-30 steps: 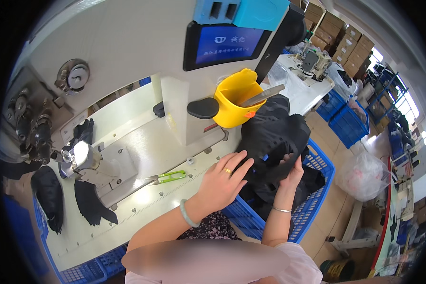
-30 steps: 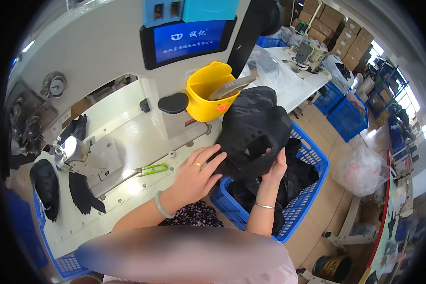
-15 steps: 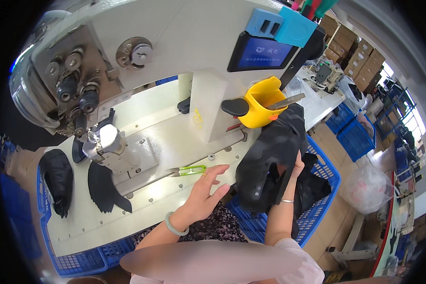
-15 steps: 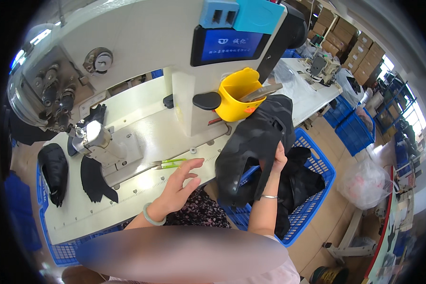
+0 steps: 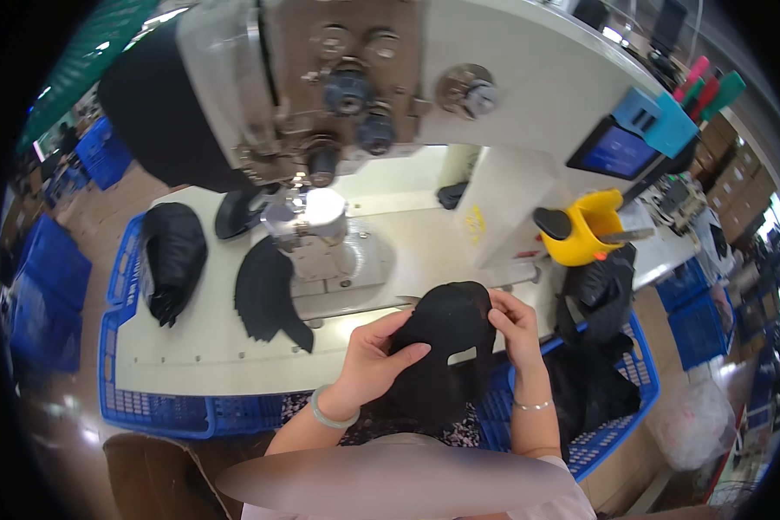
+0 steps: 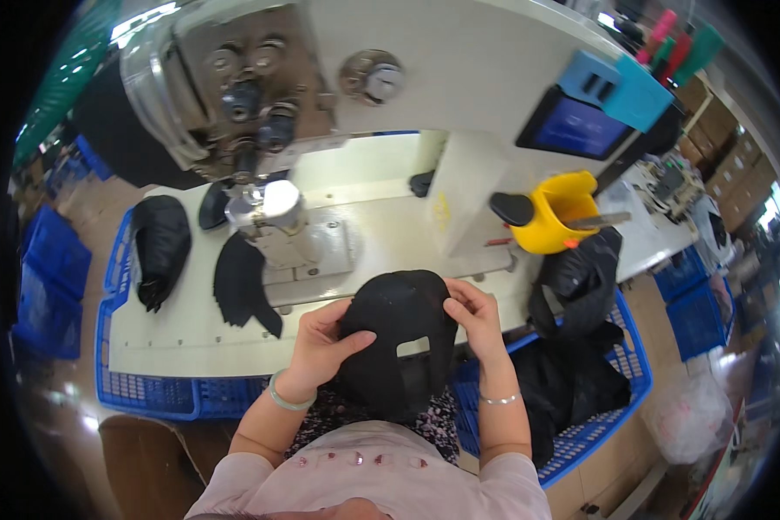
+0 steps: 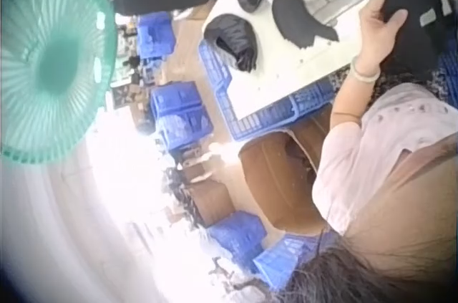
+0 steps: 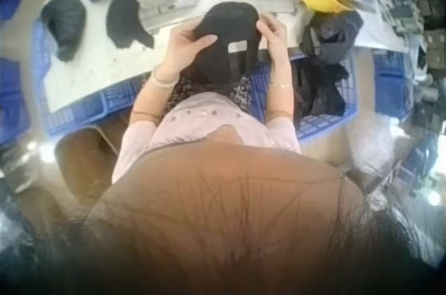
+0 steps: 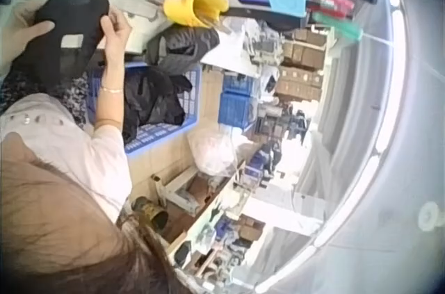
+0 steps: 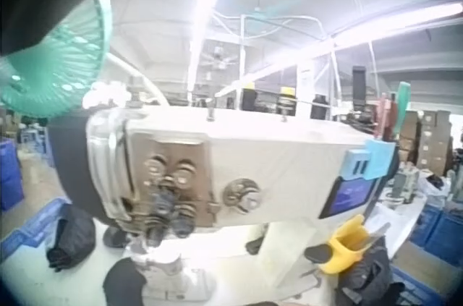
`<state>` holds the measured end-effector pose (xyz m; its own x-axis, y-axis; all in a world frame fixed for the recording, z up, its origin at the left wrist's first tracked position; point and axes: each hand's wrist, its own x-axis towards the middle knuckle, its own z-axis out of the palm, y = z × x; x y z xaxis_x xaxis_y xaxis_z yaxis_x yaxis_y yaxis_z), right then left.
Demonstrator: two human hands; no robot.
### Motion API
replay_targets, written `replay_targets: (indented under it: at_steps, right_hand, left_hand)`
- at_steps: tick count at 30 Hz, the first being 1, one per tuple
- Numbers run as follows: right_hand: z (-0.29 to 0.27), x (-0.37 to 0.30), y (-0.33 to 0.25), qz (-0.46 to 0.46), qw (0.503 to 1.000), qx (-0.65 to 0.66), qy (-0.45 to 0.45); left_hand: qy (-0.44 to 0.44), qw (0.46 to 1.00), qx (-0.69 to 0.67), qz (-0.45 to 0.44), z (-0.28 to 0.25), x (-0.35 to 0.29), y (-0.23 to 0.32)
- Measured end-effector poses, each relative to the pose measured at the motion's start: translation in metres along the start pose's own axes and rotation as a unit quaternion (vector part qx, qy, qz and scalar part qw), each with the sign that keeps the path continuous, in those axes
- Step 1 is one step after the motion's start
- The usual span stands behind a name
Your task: The recorder is using an industrial sewing machine to stitch together black shoe upper components in a factory setting.
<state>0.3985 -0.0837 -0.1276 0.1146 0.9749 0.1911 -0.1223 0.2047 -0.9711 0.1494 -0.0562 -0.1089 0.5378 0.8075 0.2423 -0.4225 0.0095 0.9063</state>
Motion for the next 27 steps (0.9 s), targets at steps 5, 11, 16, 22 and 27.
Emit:
replay_targets:
  at_steps: [5, 11, 16, 22, 27]
  right_hand:
    - [0.043, -0.011, -0.030, -0.084, 0.949, -0.301, -0.024]
    - [0.088, -0.015, -0.042, -0.109, 0.879, -0.447, -0.124]
    - [0.089, 0.006, -0.045, -0.051, 0.891, -0.425, -0.151]
    - [0.111, 0.041, -0.061, -0.249, 0.862, -0.414, -0.157]
    - [0.143, 0.090, -0.055, -0.506, 0.694, -0.492, -0.145]
  left_hand:
    - [0.025, 0.999, 0.005, 0.028, -0.020, -0.009, 0.011]
    - [0.094, 0.989, -0.103, 0.044, -0.019, -0.013, 0.026]
    - [0.032, 0.907, 0.404, -0.111, -0.098, -0.018, 0.063]
    - [0.172, 0.571, 0.802, -0.032, -0.162, 0.002, 0.031]
    - [0.154, 0.658, 0.736, 0.044, -0.180, -0.001, 0.022]
